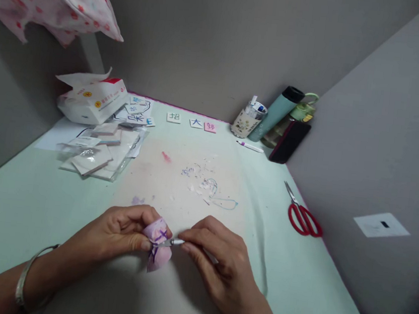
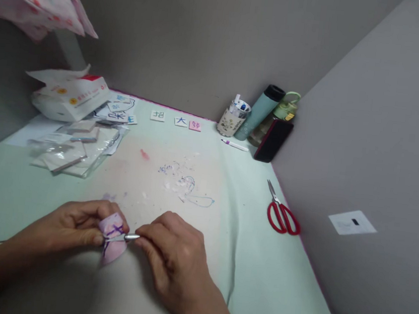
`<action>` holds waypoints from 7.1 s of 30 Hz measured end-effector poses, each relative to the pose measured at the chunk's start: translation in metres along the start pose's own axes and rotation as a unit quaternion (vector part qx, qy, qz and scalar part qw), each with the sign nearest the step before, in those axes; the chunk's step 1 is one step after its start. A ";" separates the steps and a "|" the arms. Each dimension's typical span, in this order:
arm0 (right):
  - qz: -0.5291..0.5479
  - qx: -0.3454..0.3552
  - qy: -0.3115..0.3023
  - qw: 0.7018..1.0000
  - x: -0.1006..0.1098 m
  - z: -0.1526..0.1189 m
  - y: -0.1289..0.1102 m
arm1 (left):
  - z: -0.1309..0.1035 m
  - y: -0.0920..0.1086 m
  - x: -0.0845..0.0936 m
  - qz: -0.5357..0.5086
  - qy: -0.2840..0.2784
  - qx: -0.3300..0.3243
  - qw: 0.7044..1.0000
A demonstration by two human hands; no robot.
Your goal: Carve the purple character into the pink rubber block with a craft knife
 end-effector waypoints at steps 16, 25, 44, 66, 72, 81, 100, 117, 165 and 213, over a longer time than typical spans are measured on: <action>0.015 -0.003 0.009 1.000 -0.002 0.000 -0.002 | 0.001 0.000 0.002 0.004 0.001 0.004 1.000; 0.029 -0.010 0.005 1.000 -0.002 -0.001 -0.003 | 0.001 -0.004 0.002 -0.039 -0.022 0.002 0.999; -0.007 0.009 0.020 1.000 -0.006 -0.002 -0.006 | 0.001 -0.004 0.002 -0.031 -0.017 0.011 0.999; -0.039 0.018 0.062 0.997 -0.007 -0.003 -0.005 | 0.002 0.007 -0.010 0.010 0.047 -0.040 0.998; -0.002 -0.034 0.106 0.994 -0.002 -0.002 -0.002 | 0.001 0.003 -0.005 0.013 0.069 -0.038 0.997; 0.125 -0.209 0.082 0.966 0.000 0.003 0.005 | -0.001 -0.001 -0.001 0.020 0.061 -0.008 0.998; 0.362 -0.353 0.004 0.863 -0.024 0.006 0.024 | 0.000 -0.001 -0.007 -0.012 0.070 0.040 0.997; 0.530 -0.483 0.016 0.697 -0.022 -0.026 0.010 | 0.002 0.016 0.031 -0.121 0.347 -0.034 0.929; 0.404 -0.355 -0.066 0.841 -0.029 0.048 0.062 | 0.026 0.013 -0.001 0.007 0.125 -0.023 0.992; -0.195 0.051 -0.073 0.977 0.000 0.012 0.080 | 0.023 -0.009 0.011 0.711 0.120 -0.323 0.613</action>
Point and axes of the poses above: each hand's wrist, its own z-axis towards the middle knuckle, its own x-axis out of the back of the hand, y = z × x, the point moved 2 cm from there along z, towards the middle knuckle, and after that the axes turned 2 degrees about y, right-handed, at the moved point
